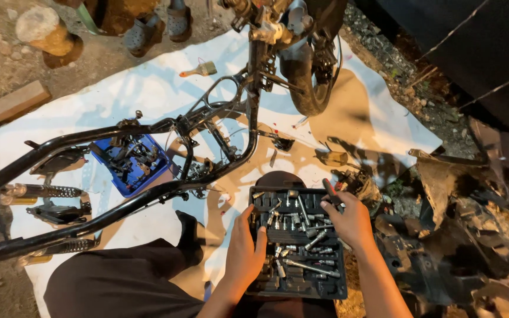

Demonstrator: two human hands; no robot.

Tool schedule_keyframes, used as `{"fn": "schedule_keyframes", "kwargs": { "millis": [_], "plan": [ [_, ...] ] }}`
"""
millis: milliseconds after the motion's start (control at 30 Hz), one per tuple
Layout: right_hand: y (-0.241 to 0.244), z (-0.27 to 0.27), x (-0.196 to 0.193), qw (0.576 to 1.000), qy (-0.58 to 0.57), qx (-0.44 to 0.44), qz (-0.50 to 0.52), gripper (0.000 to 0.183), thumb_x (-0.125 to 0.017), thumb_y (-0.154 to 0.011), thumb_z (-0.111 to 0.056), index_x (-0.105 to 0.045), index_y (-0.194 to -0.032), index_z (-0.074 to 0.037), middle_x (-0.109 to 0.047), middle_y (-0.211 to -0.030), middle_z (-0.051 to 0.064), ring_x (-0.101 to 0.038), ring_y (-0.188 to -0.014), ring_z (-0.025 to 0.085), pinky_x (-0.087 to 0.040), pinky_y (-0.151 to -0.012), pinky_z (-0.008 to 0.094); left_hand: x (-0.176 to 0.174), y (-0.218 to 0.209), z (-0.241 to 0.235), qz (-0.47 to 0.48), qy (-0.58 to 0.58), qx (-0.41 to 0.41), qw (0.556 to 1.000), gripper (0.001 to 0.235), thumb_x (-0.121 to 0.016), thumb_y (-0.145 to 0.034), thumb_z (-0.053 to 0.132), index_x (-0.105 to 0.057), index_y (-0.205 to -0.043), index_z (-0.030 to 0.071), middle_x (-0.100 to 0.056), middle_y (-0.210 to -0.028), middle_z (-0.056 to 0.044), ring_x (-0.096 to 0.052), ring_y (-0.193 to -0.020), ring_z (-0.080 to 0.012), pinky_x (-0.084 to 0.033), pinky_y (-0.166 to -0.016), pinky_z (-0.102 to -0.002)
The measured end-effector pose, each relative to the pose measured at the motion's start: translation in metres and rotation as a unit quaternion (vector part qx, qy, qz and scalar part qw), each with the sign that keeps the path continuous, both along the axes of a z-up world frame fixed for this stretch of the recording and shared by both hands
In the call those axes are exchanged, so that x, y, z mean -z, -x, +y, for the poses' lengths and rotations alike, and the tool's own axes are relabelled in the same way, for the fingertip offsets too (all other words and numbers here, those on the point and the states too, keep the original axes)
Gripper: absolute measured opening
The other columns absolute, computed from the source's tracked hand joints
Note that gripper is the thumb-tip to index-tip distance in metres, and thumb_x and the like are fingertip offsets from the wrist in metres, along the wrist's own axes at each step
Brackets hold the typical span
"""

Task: The person sits on a white sheet on the ground and works on a motorcycle frame. They select various sockets from a black case and use a ratchet to tighten bolts on the motorcycle's front fork area.

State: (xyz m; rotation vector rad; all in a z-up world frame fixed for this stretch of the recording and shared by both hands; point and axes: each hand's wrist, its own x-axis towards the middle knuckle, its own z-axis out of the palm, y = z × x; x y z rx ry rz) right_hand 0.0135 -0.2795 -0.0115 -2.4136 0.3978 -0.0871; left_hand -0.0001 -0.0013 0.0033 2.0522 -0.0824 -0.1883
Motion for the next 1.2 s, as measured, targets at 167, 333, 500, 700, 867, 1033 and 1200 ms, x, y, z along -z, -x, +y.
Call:
{"fn": "schedule_keyframes", "kwargs": {
  "millis": [167,333,500,700,867,1033,1200],
  "plan": [
    [-0.017,-0.007,-0.001,0.980,-0.182,0.080,-0.031,0.024,-0.074,-0.094,-0.024,-0.073,-0.108,-0.004,-0.074,-0.093,0.008,-0.065,-0.088,0.018,-0.051,-0.080,0.035,0.005,0.003,0.000,-0.031,0.009,-0.010,0.999,0.053,-0.058,-0.098,0.021,-0.040,-0.145,0.004,-0.055,-0.130,-0.024,-0.055,-0.121,-0.0432,-0.045,-0.100,-0.049],
    [-0.074,-0.013,-0.029,0.960,-0.253,0.060,-0.103,0.025,-0.074,-0.094,-0.025,-0.071,-0.102,-0.001,-0.075,-0.086,-0.002,-0.062,-0.079,0.007,-0.049,-0.071,0.027,0.005,0.002,-0.001,-0.052,0.019,-0.014,0.998,0.054,-0.058,-0.097,0.019,-0.040,-0.145,0.003,-0.056,-0.128,-0.024,-0.056,-0.117,-0.0436,-0.046,-0.099,-0.048],
    [-0.174,-0.007,-0.045,0.941,-0.285,0.096,-0.157,0.025,-0.078,-0.093,-0.028,-0.072,-0.098,-0.004,-0.057,-0.071,-0.002,-0.047,-0.059,0.008,-0.036,-0.051,0.028,0.002,0.000,-0.004,0.021,0.029,-0.028,0.999,0.053,-0.059,-0.094,0.020,-0.044,-0.143,0.005,-0.059,-0.123,-0.021,-0.060,-0.109,-0.0394,-0.049,-0.095,-0.043],
    [-0.306,0.010,-0.021,0.862,-0.464,0.072,-0.192,0.016,-0.079,-0.085,-0.017,-0.077,-0.098,-0.009,-0.059,-0.066,-0.005,-0.043,-0.049,0.008,-0.027,-0.044,0.028,0.020,0.000,-0.005,-0.052,0.027,-0.020,0.998,0.051,-0.060,-0.096,0.018,-0.044,-0.141,0.002,-0.058,-0.129,-0.022,-0.060,-0.118,-0.0395,-0.048,-0.100,-0.043],
    [-0.362,0.037,-0.038,0.897,-0.338,0.042,-0.283,0.017,-0.081,-0.087,-0.015,-0.076,-0.096,-0.002,-0.067,-0.077,-0.003,-0.055,-0.068,0.009,-0.041,-0.062,0.027,0.021,-0.004,-0.005,-0.039,0.023,-0.008,0.999,0.052,-0.060,-0.095,0.017,-0.044,-0.142,0.002,-0.058,-0.128,-0.022,-0.060,-0.120,-0.0393,-0.047,-0.101,-0.043],
    [-0.391,0.055,-0.056,0.881,-0.299,0.000,-0.366,0.021,-0.082,-0.085,-0.015,-0.076,-0.099,0.000,-0.069,-0.084,0.000,-0.062,-0.075,0.010,-0.050,-0.070,0.028,0.035,-0.007,-0.006,-0.007,0.043,-0.022,0.999,0.053,-0.062,-0.095,0.016,-0.044,-0.143,0.003,-0.060,-0.128,-0.020,-0.061,-0.120,-0.0392,-0.047,-0.101,-0.043],
    [-0.402,0.061,-0.064,0.918,-0.181,0.006,-0.352,0.026,-0.081,-0.087,-0.021,-0.078,-0.102,0.000,-0.073,-0.079,0.003,-0.063,-0.072,0.010,-0.051,-0.069,0.027,0.066,-0.010,-0.008,-0.007,0.054,-0.026,0.998,0.058,-0.063,-0.090,0.012,-0.044,-0.144,0.002,-0.060,-0.129,-0.020,-0.061,-0.123,-0.0366,-0.047,-0.103,-0.042]
  ]
}}
